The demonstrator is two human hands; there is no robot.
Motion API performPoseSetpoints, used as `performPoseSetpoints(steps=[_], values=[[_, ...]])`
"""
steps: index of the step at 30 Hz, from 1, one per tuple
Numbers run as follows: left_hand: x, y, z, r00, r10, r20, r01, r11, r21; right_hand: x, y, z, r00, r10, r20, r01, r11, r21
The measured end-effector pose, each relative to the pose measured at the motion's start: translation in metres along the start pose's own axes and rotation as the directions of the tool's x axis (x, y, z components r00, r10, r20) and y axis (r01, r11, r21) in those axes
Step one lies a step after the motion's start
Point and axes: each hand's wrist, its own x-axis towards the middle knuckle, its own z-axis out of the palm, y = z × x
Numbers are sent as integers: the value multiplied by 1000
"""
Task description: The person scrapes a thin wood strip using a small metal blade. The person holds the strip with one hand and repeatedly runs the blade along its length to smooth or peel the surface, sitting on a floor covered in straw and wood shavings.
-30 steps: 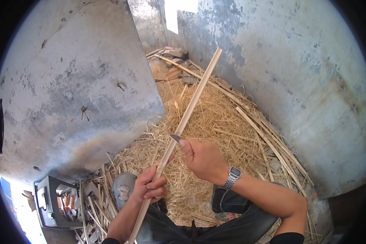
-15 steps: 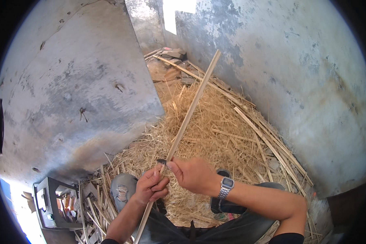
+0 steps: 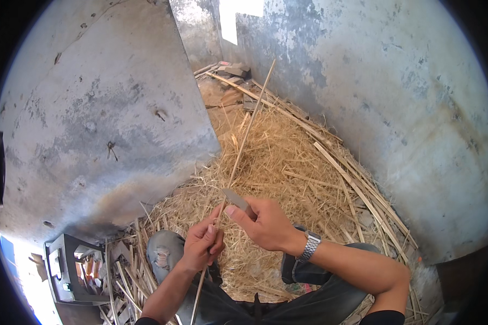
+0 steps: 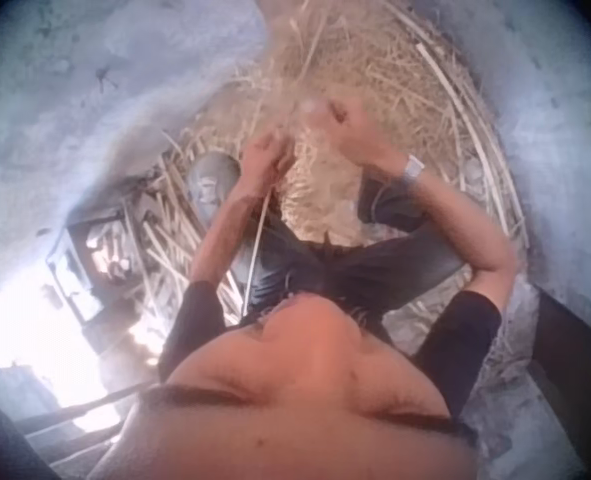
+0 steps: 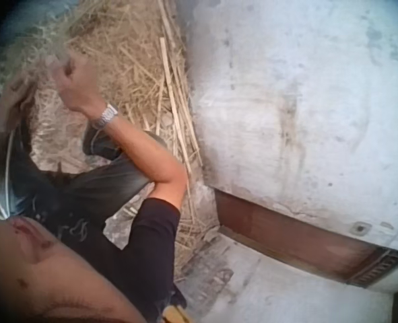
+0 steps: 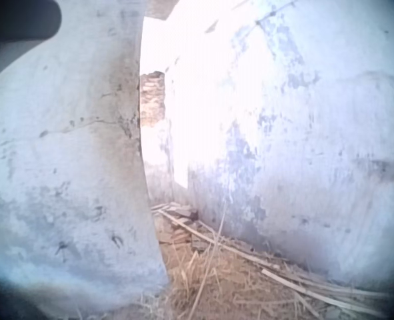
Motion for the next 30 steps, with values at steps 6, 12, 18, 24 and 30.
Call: performPoseSetpoints(steps=[6,12,18,24,30], values=[[0,-8,13,993,17,-118,13,968,250,0,2,4,997,-73,24,75,988,-137],[0,-8,16,988,86,-130,-12,876,483,2,8,1,993,-75,86,88,981,-170],[2,4,8,952,137,-273,0,894,449,-8,9,6,954,-207,217,265,920,-289],[-4,10,5,985,37,-171,7,969,249,6,1,-14,990,-131,-45,112,950,-290],[-8,2,4,999,-48,-7,49,998,51,27,9,-31,885,-389,-256,228,842,-489]])
